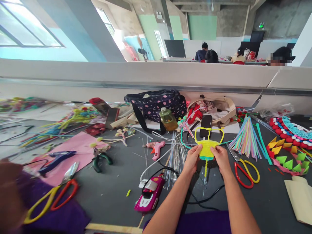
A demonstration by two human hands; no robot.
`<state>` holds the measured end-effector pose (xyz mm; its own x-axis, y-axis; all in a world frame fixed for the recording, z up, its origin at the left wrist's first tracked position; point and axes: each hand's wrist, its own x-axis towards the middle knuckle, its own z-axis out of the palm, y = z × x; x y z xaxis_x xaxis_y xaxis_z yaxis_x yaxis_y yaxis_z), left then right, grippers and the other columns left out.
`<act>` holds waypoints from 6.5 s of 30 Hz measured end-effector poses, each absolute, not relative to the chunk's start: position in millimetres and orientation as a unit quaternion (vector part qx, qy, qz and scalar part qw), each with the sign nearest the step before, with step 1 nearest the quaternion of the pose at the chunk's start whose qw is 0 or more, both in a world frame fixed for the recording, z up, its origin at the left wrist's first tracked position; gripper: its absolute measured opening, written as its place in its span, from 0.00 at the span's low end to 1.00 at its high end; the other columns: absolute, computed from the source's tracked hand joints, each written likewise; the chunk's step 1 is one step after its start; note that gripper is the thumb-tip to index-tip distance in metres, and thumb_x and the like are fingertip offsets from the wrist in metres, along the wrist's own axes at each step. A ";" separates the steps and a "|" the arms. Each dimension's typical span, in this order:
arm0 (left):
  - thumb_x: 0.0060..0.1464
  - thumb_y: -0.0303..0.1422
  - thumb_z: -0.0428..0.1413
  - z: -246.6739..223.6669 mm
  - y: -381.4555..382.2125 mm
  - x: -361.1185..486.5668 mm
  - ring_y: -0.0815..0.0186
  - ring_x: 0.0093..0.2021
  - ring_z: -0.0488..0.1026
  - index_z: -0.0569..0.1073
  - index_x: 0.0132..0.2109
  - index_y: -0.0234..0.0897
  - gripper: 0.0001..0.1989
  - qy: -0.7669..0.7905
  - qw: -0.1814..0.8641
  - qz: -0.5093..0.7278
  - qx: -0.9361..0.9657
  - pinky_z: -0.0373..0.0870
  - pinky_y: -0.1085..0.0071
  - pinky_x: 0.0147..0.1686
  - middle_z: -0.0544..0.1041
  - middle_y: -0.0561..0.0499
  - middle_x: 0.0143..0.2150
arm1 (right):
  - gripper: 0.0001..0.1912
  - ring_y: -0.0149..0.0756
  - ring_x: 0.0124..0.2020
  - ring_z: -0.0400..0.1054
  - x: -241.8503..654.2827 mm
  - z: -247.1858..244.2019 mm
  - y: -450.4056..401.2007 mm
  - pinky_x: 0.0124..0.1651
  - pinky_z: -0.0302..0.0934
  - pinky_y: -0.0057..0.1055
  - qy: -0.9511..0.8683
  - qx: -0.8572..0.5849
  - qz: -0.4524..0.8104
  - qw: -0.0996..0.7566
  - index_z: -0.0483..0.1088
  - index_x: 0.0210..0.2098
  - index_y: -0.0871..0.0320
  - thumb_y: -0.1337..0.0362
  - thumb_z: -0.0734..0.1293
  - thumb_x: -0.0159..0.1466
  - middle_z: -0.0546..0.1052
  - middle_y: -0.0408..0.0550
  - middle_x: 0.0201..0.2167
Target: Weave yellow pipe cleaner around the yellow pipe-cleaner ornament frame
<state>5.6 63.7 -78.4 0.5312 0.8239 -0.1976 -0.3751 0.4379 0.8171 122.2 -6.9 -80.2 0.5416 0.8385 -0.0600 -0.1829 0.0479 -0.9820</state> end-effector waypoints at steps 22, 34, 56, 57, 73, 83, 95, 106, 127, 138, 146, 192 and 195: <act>0.39 0.43 0.66 -74.6 68.4 -0.1 0.66 0.24 0.75 0.77 0.34 0.30 0.20 0.322 0.752 0.345 0.460 0.73 0.70 0.26 0.80 0.45 0.31 | 0.20 0.31 0.22 0.61 126.0 -77.5 -8.1 0.21 0.54 0.26 -0.284 -0.561 0.423 0.653 0.71 0.26 0.58 0.46 0.72 0.49 0.73 0.44 0.24; 0.38 0.38 0.68 -71.1 64.1 -1.1 0.65 0.28 0.75 0.78 0.40 0.31 0.21 0.269 0.776 0.314 0.477 0.70 0.73 0.26 0.80 0.44 0.34 | 0.19 0.29 0.20 0.59 122.2 -79.6 -6.0 0.21 0.54 0.26 -0.275 -0.576 0.374 0.673 0.73 0.28 0.57 0.47 0.72 0.49 0.72 0.43 0.22; 0.34 0.39 0.69 -72.9 67.3 -0.4 0.68 0.25 0.73 0.79 0.38 0.31 0.21 0.295 0.762 0.380 0.434 0.71 0.72 0.26 0.80 0.45 0.34 | 0.18 0.32 0.22 0.63 117.6 -76.6 -7.8 0.23 0.56 0.27 -0.298 -0.565 0.421 0.643 0.73 0.26 0.58 0.48 0.73 0.49 0.73 0.44 0.22; 0.34 0.39 0.69 -73.4 67.7 -0.2 0.68 0.25 0.73 0.79 0.37 0.31 0.21 0.294 0.758 0.383 0.438 0.71 0.72 0.26 0.80 0.45 0.34 | 0.17 0.31 0.22 0.62 117.3 -77.5 -7.1 0.23 0.56 0.27 -0.297 -0.564 0.421 0.645 0.73 0.25 0.58 0.49 0.73 0.49 0.73 0.44 0.21; 0.49 0.34 0.61 -86.1 84.8 -0.4 0.64 0.32 0.77 0.76 0.40 0.30 0.13 0.206 0.862 0.368 0.281 0.71 0.72 0.34 0.80 0.40 0.39 | 0.16 0.29 0.22 0.61 110.6 -90.0 2.1 0.20 0.55 0.25 -0.297 -0.553 0.431 0.649 0.72 0.27 0.58 0.51 0.72 0.51 0.72 0.44 0.23; 0.47 0.32 0.62 -86.8 84.6 -1.3 0.63 0.34 0.77 0.76 0.41 0.30 0.13 0.220 0.851 0.351 0.323 0.72 0.67 0.37 0.80 0.41 0.39 | 0.17 0.28 0.21 0.61 121.6 -95.3 3.2 0.21 0.55 0.24 -0.304 -0.577 0.330 0.682 0.70 0.28 0.58 0.51 0.72 0.50 0.71 0.39 0.21; 0.43 0.35 0.66 -90.3 87.4 -2.3 0.70 0.25 0.73 0.73 0.33 0.32 0.13 0.276 0.830 0.385 0.296 0.70 0.74 0.26 0.77 0.48 0.29 | 0.17 0.30 0.22 0.63 106.9 -73.7 -4.5 0.23 0.58 0.24 -0.381 -0.578 0.316 0.649 0.70 0.32 0.58 0.49 0.68 0.56 0.73 0.41 0.23; 0.41 0.35 0.66 -73.4 80.2 -2.8 0.71 0.24 0.71 0.74 0.30 0.31 0.12 0.259 0.781 0.438 0.362 0.64 0.77 0.26 0.76 0.51 0.26 | 0.17 0.29 0.20 0.62 111.0 -78.8 -4.1 0.19 0.57 0.24 -0.354 -0.578 0.350 0.647 0.69 0.30 0.58 0.50 0.70 0.54 0.72 0.40 0.20; 0.60 0.42 0.47 -65.5 86.0 -10.3 0.51 0.51 0.73 0.64 0.59 0.28 0.26 0.039 0.940 0.314 0.126 0.64 0.54 0.53 0.74 0.35 0.53 | 0.17 0.43 0.29 0.69 246.5 -98.7 -69.8 0.33 0.59 0.33 -0.190 -0.847 -0.147 0.475 0.75 0.35 0.62 0.54 0.63 0.57 0.77 0.54 0.28; 0.60 0.42 0.46 -66.7 81.7 -6.4 0.50 0.51 0.73 0.64 0.59 0.29 0.26 0.049 0.943 0.304 0.125 0.64 0.54 0.52 0.73 0.35 0.54 | 0.17 0.42 0.30 0.69 269.9 -102.8 -78.9 0.32 0.59 0.32 -0.205 -0.876 -0.093 0.427 0.75 0.35 0.60 0.54 0.63 0.57 0.78 0.53 0.29; 0.60 0.44 0.46 -63.4 78.5 -5.4 0.51 0.51 0.73 0.63 0.59 0.29 0.27 0.053 0.947 0.299 0.107 0.64 0.54 0.52 0.73 0.35 0.54 | 0.15 0.44 0.33 0.69 246.7 -97.4 -61.1 0.30 0.54 0.32 -0.194 -0.940 -0.076 0.271 0.72 0.41 0.56 0.55 0.63 0.59 0.78 0.50 0.33; 0.61 0.42 0.46 -59.6 74.7 -5.7 0.49 0.52 0.72 0.64 0.60 0.30 0.26 0.091 0.943 0.292 0.129 0.65 0.51 0.52 0.72 0.35 0.55 | 0.15 0.45 0.38 0.70 250.6 -98.8 -60.0 0.36 0.59 0.34 -0.218 -0.960 -0.026 0.176 0.76 0.39 0.56 0.64 0.58 0.60 0.75 0.55 0.35; 0.61 0.42 0.46 -59.0 74.7 -5.9 0.49 0.53 0.71 0.64 0.60 0.30 0.26 0.088 0.944 0.294 0.121 0.64 0.51 0.52 0.72 0.35 0.55 | 0.18 0.48 0.38 0.70 249.8 -97.6 -58.9 0.36 0.60 0.36 -0.211 -0.960 -0.017 0.183 0.77 0.38 0.59 0.57 0.59 0.62 0.75 0.58 0.35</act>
